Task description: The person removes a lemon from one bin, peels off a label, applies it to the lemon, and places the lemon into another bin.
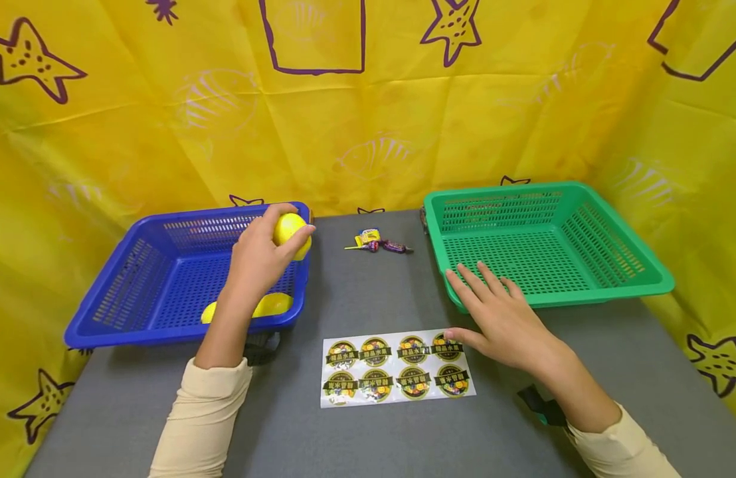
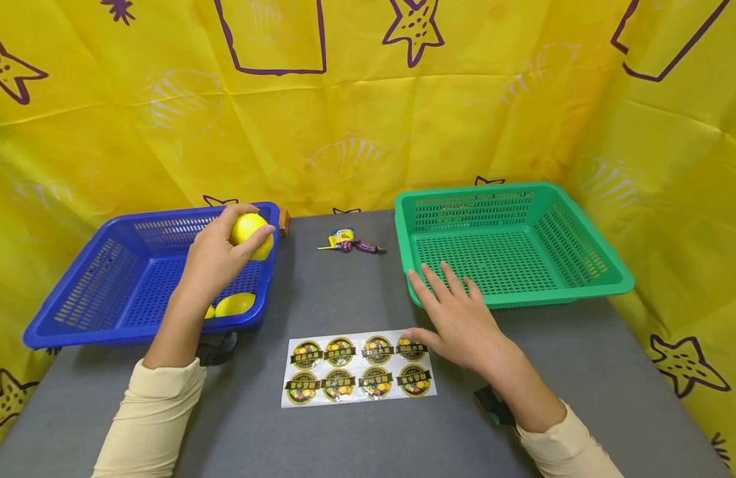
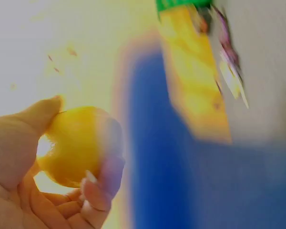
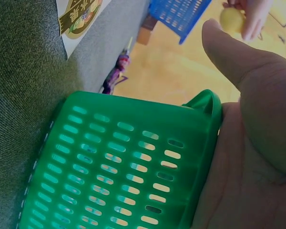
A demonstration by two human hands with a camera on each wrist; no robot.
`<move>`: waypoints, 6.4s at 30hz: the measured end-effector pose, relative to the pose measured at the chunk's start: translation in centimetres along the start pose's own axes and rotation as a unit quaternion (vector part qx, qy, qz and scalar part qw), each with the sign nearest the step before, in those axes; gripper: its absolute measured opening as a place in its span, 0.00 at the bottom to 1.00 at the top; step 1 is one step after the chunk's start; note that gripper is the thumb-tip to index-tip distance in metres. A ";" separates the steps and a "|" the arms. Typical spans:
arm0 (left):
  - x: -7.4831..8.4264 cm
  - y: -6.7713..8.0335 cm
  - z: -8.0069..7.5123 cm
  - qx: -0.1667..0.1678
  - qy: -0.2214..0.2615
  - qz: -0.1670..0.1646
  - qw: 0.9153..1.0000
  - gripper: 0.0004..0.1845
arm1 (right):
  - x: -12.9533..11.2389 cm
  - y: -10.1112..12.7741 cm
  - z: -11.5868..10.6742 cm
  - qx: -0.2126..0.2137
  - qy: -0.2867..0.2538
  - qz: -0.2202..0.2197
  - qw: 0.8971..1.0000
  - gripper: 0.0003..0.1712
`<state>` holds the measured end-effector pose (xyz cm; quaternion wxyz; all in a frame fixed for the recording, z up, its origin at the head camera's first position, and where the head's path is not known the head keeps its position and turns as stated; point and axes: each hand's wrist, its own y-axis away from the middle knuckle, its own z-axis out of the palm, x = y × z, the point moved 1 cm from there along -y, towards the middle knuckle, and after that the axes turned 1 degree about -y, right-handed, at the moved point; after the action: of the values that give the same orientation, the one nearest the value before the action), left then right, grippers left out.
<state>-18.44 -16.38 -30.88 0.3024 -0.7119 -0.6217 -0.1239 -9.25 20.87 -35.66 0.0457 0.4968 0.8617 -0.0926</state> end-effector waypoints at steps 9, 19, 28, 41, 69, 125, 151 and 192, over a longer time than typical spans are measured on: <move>6.0 2.3 5.8 -0.148 0.022 0.042 0.988 0.35 | 0.1 0.0 0.3 0.008 0.003 -0.002 1.000 0.53; 6.0 3.1 12.9 -0.272 0.027 -0.006 0.962 0.37 | 0.2 -0.2 0.8 0.012 0.010 -0.005 1.000 0.54; 5.4 3.4 13.7 -0.295 0.005 -0.031 0.955 0.41 | 0.4 -0.1 0.6 0.018 0.019 -0.006 1.000 0.54; 4.9 3.4 13.5 -0.272 -0.033 0.011 0.962 0.44 | 0.3 0.0 0.7 0.021 0.018 -0.006 1.000 0.54; 1.5 9.2 7.7 -0.314 -0.077 0.022 0.946 0.24 | -2.9 -0.6 1.2 0.094 -0.102 -0.232 0.963 0.35; 2.4 3.7 12.0 -0.151 0.347 -0.034 0.925 0.17 | -4.2 -4.1 5.0 -0.034 -0.249 0.012 0.968 0.36; 3.1 3.3 12.7 -0.156 0.280 -0.038 0.946 0.23 | -3.8 -10.4 7.7 -0.049 -0.528 0.162 0.833 0.25; 0.1 3.3 13.2 -0.329 0.418 -0.155 0.833 0.25 | -3.4 -10.8 9.0 -0.044 -0.574 0.155 0.803 0.18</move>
<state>-17.89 -8.69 -42.13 0.2585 -0.5444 -0.4608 -0.6515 -16.96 10.86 -42.63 0.5675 0.4776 0.5925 -0.3143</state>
